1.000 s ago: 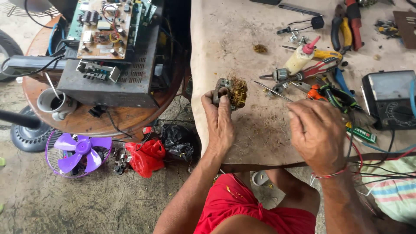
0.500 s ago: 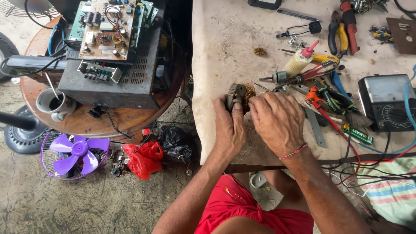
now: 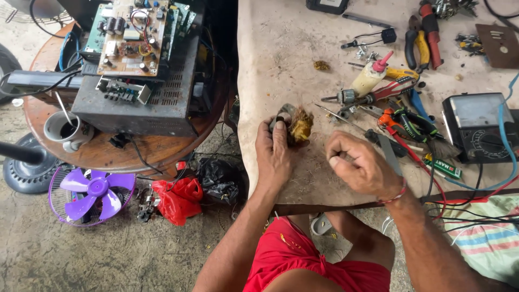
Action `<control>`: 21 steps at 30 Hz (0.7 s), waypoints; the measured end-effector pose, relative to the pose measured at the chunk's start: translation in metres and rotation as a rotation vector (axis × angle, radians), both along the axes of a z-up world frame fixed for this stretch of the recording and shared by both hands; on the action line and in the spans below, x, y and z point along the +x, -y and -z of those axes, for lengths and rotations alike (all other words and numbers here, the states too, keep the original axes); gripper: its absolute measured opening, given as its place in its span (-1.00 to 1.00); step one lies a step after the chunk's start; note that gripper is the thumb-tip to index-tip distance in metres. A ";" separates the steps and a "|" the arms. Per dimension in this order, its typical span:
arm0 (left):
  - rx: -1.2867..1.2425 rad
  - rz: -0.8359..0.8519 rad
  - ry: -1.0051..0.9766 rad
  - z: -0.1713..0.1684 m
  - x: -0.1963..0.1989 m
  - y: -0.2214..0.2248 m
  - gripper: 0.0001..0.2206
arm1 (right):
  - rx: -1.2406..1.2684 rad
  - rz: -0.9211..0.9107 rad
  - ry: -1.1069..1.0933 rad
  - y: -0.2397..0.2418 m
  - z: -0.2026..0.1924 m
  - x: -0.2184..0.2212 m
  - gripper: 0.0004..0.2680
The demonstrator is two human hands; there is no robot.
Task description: A person is meticulously cleaning and inspecting a copper-wound electronic component using a small hand tool at a repair bench.
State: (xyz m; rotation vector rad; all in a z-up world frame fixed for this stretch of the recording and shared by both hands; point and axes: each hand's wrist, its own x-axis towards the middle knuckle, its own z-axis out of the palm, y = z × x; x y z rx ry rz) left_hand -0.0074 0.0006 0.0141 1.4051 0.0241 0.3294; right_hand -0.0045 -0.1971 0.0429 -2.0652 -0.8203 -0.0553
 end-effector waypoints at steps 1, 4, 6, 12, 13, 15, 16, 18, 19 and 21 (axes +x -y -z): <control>-0.009 0.004 0.010 -0.002 -0.001 -0.002 -0.69 | 0.011 -0.011 -0.013 0.003 -0.005 -0.001 -0.91; -0.013 0.017 -0.001 -0.017 -0.005 -0.002 -0.68 | 0.049 -0.028 -0.018 0.020 -0.013 -0.002 -0.92; -0.004 0.018 -0.038 -0.019 -0.007 -0.003 -0.68 | 0.080 -0.042 -0.026 0.016 -0.023 -0.012 -0.93; -0.092 0.062 -0.073 -0.003 0.000 0.001 -0.65 | 0.355 -0.045 -0.135 0.002 -0.031 -0.025 -0.90; -0.236 0.105 -0.110 -0.005 0.001 0.002 -0.62 | 0.281 0.012 -0.080 0.007 -0.024 -0.020 -0.90; -0.378 0.144 -0.148 -0.002 0.001 0.001 -0.59 | 0.210 0.066 -0.030 0.010 -0.015 -0.019 -0.90; -0.279 0.096 -0.135 0.001 0.003 0.001 -0.60 | 0.208 0.104 -0.001 0.010 -0.015 -0.020 -0.89; -0.180 0.053 -0.124 -0.001 0.003 0.001 -0.60 | 0.204 0.146 0.024 0.018 -0.013 -0.023 -0.88; -0.362 0.062 -0.150 -0.006 0.000 0.001 -0.59 | 0.194 0.188 0.009 0.027 -0.011 -0.026 -0.89; -0.547 0.060 -0.165 -0.012 0.005 0.002 -0.58 | 0.184 0.217 -0.001 0.042 -0.018 -0.029 -0.91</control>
